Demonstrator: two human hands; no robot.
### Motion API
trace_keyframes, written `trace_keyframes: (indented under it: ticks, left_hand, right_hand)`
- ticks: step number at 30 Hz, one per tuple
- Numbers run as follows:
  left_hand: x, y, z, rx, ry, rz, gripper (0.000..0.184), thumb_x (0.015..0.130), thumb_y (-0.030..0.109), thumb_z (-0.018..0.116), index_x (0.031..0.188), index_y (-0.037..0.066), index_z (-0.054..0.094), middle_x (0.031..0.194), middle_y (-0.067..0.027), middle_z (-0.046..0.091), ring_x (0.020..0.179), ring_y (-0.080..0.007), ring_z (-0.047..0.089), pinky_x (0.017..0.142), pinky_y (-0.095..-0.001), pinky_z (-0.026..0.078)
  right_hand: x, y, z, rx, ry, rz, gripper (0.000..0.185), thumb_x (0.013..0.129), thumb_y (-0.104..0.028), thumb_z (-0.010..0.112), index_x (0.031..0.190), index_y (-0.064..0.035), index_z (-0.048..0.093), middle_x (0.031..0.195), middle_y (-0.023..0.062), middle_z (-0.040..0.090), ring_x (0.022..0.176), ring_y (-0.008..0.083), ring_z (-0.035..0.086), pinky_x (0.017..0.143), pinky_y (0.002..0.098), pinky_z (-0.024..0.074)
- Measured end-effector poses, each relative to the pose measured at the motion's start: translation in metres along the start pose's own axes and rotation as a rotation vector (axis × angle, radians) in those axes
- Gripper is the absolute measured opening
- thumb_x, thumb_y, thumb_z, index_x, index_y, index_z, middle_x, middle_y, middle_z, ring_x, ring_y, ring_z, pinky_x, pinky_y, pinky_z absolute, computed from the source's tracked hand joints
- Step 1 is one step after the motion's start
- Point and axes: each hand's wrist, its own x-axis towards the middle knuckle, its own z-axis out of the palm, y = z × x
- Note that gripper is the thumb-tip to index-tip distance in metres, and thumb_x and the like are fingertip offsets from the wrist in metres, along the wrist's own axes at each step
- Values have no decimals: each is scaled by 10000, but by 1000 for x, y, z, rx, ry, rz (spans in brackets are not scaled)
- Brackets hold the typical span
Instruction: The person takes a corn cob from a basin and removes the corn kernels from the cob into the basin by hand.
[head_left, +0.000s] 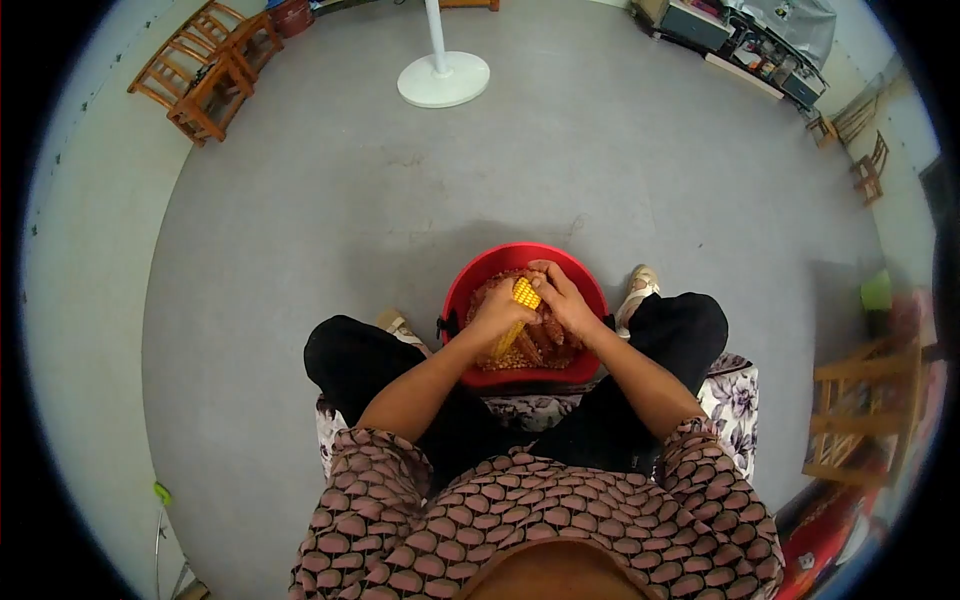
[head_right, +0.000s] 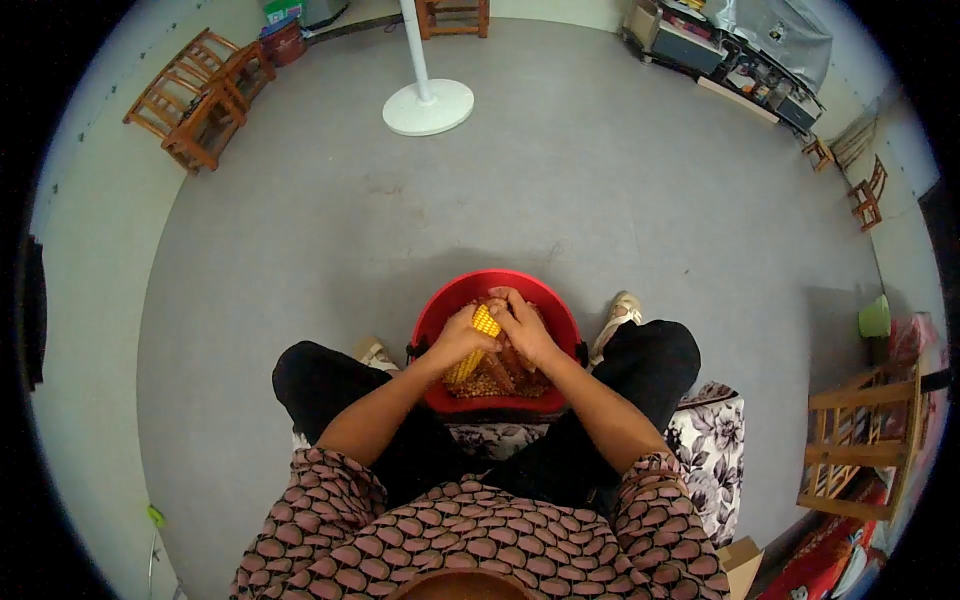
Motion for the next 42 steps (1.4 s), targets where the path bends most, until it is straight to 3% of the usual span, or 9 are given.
trace_keyframes:
  ticks: [5,11,20,22,25,28,31,34,42]
  left_hand:
    - [-14,25,1,177,11,-20,577,522,110,722,1035,-13,488,924,-133,583,875,-257,566,752,-330,441]
    - [-13,22,0,343,16,-31,559,521,224,739,949,-23,479,902,-183,559,877,-303,550,745,-354,425]
    - [-4,4,-1,171,-37,3,505,568,96,690,1029,10,503,877,-80,562,836,-195,560,714,-308,442]
    - [-1,3,0,-316,-160,29,439,592,25,644,1010,14,510,886,-67,564,798,-173,567,693,-290,448]
    - [1,-1,1,-353,-187,7,431,605,-26,608,1022,15,509,871,-56,566,776,-156,569,674,-279,451]
    - [6,-11,1,-240,-137,-51,545,555,35,677,1075,2,517,946,-54,565,864,-153,544,717,-274,440]
    - [1,-7,1,-84,-64,-54,530,548,37,676,1052,-2,516,928,-72,568,860,-168,550,720,-282,441]
    - [3,-9,1,-59,-122,-20,527,533,57,686,1030,-2,518,913,-90,577,860,-192,557,733,-297,441]
    - [10,-26,1,-29,-54,8,587,523,91,701,1066,-6,501,941,-120,582,891,-220,561,761,-317,436]
  right_hand:
    - [-2,-1,-1,-142,-54,30,329,879,-200,458,1152,-18,437,1063,114,531,1010,193,489,881,298,381]
    - [2,13,0,-29,-71,-5,263,901,-164,407,1112,-13,449,1054,115,528,1013,191,483,888,300,371]
    - [-1,-1,-6,-129,-155,-93,297,885,-121,360,1156,-8,406,1083,85,481,1052,168,440,922,288,343]
    - [-2,-3,-6,-146,-96,-147,344,848,-101,348,1175,-7,397,1112,89,460,1072,173,428,937,294,330]
    - [-3,-5,-5,48,-107,-34,374,829,-87,341,1191,-4,389,1135,91,449,1091,172,416,947,293,320]
    - [-1,-2,-4,109,-67,-39,335,845,-82,383,1173,-24,410,1111,116,496,1041,200,469,915,311,355]
    - [0,6,1,12,-21,-40,333,851,-97,404,1176,-25,415,1121,115,497,1042,201,470,914,312,358]
    - [1,11,-1,-84,-65,-30,340,855,-108,419,1185,-24,414,1134,115,495,1047,207,469,917,312,356]
    - [4,13,-3,7,-80,9,352,846,-87,396,1192,-28,417,1139,111,488,1072,201,448,924,300,351]
